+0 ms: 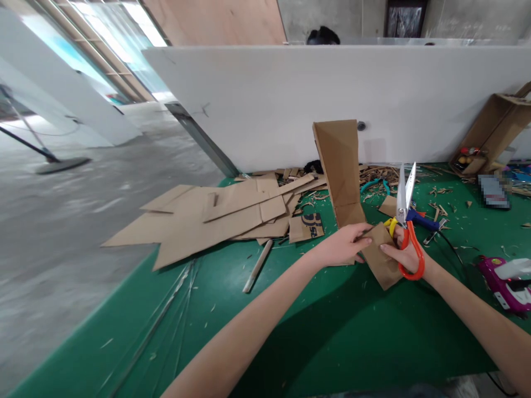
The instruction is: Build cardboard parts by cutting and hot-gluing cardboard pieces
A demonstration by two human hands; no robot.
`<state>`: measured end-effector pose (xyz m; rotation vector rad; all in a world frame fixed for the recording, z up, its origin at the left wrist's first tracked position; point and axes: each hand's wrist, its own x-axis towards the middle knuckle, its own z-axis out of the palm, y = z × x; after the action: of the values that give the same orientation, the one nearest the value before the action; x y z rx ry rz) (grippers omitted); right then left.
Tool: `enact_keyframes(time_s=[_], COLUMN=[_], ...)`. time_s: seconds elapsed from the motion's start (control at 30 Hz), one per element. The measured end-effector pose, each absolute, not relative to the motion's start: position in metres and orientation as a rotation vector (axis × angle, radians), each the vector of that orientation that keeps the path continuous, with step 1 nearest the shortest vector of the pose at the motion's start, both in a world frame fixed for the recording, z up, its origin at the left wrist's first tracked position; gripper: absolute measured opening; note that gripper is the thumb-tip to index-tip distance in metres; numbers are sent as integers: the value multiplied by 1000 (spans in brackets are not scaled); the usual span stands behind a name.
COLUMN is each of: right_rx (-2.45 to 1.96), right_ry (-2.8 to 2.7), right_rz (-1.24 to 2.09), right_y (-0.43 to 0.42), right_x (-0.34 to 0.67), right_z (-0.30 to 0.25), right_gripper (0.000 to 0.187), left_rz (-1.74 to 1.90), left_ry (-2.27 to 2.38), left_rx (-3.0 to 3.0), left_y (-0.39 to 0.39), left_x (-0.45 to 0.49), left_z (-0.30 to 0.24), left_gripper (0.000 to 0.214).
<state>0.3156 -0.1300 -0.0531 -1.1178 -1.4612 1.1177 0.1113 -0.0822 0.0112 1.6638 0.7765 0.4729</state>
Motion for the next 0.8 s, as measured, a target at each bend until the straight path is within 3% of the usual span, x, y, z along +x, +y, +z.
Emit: enact_keyframes(time_s=[0.1, 0.3, 0.6, 0.8], right_rx=[-1146, -1247, -1288, -1327], right_ry=[-1516, -1601, -1622, -1487], right_rz=[1084, 956, 827, 746], right_y=[-133, -135, -128, -130], right_x=[313, 315, 322, 319], right_z=[-50, -48, -67, -51], right_gripper=[31, 30, 23, 23], left_rz=[460, 343, 406, 570], left_ry=[825, 836, 825, 834], left_rx=[1678, 1568, 1462, 1520], left_y=[-84, -84, -83, -78], left_x=[110, 110, 111, 112], left_z=[14, 11, 7, 4], left_gripper=[22, 28, 22, 17])
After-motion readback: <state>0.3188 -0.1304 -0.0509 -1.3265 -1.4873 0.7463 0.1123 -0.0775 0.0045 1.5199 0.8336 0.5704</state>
